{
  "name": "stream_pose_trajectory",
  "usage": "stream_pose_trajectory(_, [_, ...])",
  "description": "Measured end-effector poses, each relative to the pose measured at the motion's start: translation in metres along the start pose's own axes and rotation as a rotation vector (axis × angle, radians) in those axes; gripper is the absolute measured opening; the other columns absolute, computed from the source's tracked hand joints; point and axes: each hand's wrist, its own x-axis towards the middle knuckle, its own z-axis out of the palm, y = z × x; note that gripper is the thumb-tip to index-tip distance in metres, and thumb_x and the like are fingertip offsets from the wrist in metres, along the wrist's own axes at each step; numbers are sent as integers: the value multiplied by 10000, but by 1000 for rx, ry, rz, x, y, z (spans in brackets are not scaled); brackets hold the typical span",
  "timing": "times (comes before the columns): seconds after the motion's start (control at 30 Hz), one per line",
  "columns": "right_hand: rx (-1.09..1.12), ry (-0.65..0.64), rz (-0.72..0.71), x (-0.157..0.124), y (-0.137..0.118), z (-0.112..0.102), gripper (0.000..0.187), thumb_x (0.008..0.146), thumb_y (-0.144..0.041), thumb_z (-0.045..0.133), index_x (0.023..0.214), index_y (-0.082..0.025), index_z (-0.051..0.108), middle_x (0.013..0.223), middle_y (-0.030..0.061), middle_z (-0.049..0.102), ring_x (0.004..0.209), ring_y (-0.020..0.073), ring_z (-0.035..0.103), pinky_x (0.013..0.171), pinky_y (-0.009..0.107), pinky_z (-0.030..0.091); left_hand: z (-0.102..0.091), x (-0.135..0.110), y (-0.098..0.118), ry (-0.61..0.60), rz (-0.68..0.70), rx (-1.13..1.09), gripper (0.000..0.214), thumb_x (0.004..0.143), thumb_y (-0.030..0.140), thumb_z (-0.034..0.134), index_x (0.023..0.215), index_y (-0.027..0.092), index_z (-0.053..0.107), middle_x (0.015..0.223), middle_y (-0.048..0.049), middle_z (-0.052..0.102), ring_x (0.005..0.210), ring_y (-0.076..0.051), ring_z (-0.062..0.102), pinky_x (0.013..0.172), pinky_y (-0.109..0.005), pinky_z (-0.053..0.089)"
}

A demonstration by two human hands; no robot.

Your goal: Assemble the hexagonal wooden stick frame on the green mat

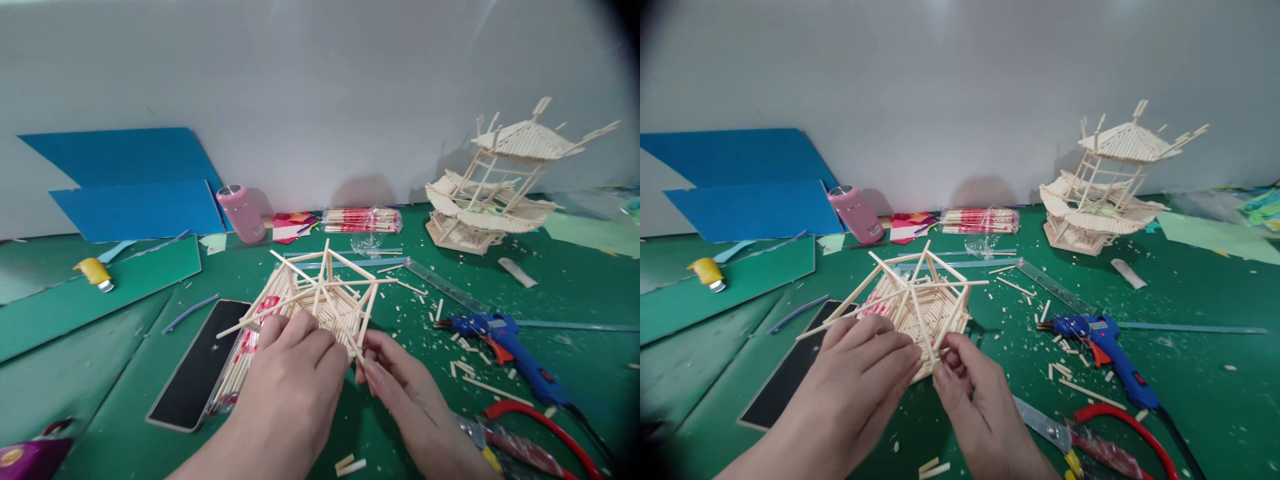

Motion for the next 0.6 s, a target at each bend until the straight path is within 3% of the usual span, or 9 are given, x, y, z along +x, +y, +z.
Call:
stream_pose_trajectory(0.23, [16,-3,-11,1,3,0,283,888,-404,367,1037,-185,468,761,10,490,670,121,449,555,228,347,1,0,-2,-2,-2,5,230,814,124,385,702,182,577,652,-35,602,677,-216,424,626,-367,252])
stream_pose_trajectory(0.4, [10,0,-25,2,1,1,261,883,-414,367,969,-190,472,743,3,474,647,117,429,553,231,339,2,0,-2,33,-11,8,252,803,115,368,654,189,557,610,-34,581,648,-209,413,615,-364,258])
stream_pose_trajectory(0.6, [1,-3,-28,2,3,2,258,882,-422,361,901,-195,480,730,2,471,628,114,425,542,225,342,-2,4,0,-4,-22,17,239,800,143,392,619,193,540,601,-29,566,636,-203,409,589,-354,251])
